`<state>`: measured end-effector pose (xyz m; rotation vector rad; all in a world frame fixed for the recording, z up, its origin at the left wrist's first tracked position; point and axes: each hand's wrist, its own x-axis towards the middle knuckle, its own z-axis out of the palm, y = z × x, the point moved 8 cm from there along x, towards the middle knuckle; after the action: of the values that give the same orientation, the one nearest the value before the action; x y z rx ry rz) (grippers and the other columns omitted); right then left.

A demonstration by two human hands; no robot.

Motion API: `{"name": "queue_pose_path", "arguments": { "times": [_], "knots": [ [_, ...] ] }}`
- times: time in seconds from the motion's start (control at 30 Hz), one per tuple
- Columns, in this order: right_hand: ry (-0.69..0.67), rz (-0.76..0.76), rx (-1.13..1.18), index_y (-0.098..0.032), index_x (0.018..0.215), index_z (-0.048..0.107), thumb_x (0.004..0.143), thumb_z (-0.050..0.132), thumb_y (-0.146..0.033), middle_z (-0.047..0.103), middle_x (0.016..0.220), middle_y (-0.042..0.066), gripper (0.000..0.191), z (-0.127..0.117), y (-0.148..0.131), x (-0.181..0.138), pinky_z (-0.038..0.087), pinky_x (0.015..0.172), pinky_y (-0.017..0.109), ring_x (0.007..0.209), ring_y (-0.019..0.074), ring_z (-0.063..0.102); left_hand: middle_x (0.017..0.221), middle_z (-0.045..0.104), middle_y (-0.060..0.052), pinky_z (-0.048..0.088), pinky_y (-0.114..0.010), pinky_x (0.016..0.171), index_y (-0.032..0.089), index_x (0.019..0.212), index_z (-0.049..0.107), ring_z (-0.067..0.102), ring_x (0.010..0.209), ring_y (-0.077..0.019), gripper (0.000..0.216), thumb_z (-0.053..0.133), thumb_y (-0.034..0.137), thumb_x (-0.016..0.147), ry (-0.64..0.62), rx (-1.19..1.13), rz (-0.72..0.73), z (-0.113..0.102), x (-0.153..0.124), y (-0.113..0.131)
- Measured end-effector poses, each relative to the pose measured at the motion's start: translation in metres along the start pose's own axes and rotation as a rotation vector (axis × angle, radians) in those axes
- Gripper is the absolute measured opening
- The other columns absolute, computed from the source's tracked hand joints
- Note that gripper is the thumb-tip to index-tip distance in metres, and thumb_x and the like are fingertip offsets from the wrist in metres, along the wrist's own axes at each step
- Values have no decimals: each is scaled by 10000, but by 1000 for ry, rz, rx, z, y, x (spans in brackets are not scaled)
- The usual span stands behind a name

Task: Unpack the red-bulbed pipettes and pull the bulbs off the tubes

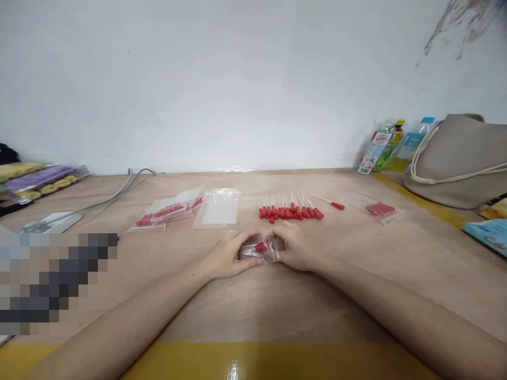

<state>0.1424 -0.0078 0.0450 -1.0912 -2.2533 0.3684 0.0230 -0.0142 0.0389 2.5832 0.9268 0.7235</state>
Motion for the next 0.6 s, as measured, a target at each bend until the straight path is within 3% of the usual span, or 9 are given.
{"name": "queue_pose_path", "arguments": {
  "times": [0.1, 0.2, 0.33, 0.47, 0.6],
  "knots": [
    [-54, 31, 165, -176, 815, 587, 710, 618, -287, 552, 711, 1, 156, -1, 2, -1, 359, 596, 251, 652, 127, 473, 1107, 571, -66, 438, -342, 837, 207, 1179, 427, 549, 980, -215, 520, 585, 453, 749, 14, 11, -12, -1, 0, -1],
    [-151, 97, 486, -169, 911, 571, 742, 583, -292, 537, 669, -21, 209, 7, 10, -3, 351, 502, 218, 552, 92, 453, 1107, 569, -65, 442, -339, 832, 208, 1183, 427, 549, 976, -212, 523, 583, 457, 749, 8, 12, -29, -1, 0, -2],
    [-191, 192, 763, -163, 908, 551, 688, 649, -302, 568, 729, -14, 278, 15, 22, -5, 360, 474, 198, 531, 68, 469, 1099, 572, -64, 444, -340, 820, 210, 1176, 435, 550, 966, -214, 519, 578, 468, 748, -8, 18, -53, -1, 0, -2],
    [-244, 276, 914, -168, 926, 563, 627, 706, -276, 615, 830, 11, 348, 22, 27, -9, 425, 561, 218, 620, 84, 540, 1103, 569, -65, 436, -346, 831, 208, 1168, 442, 543, 973, -216, 507, 574, 466, 752, -6, 38, -63, -1, -1, -3],
    [-226, 273, 883, -151, 901, 625, 635, 699, -332, 627, 738, 6, 330, 22, 25, -9, 420, 535, 218, 572, 82, 529, 1096, 570, -69, 439, -351, 831, 206, 1170, 440, 546, 964, -216, 512, 575, 467, 750, 1, 36, -63, -1, -1, -3]
  ]
}}
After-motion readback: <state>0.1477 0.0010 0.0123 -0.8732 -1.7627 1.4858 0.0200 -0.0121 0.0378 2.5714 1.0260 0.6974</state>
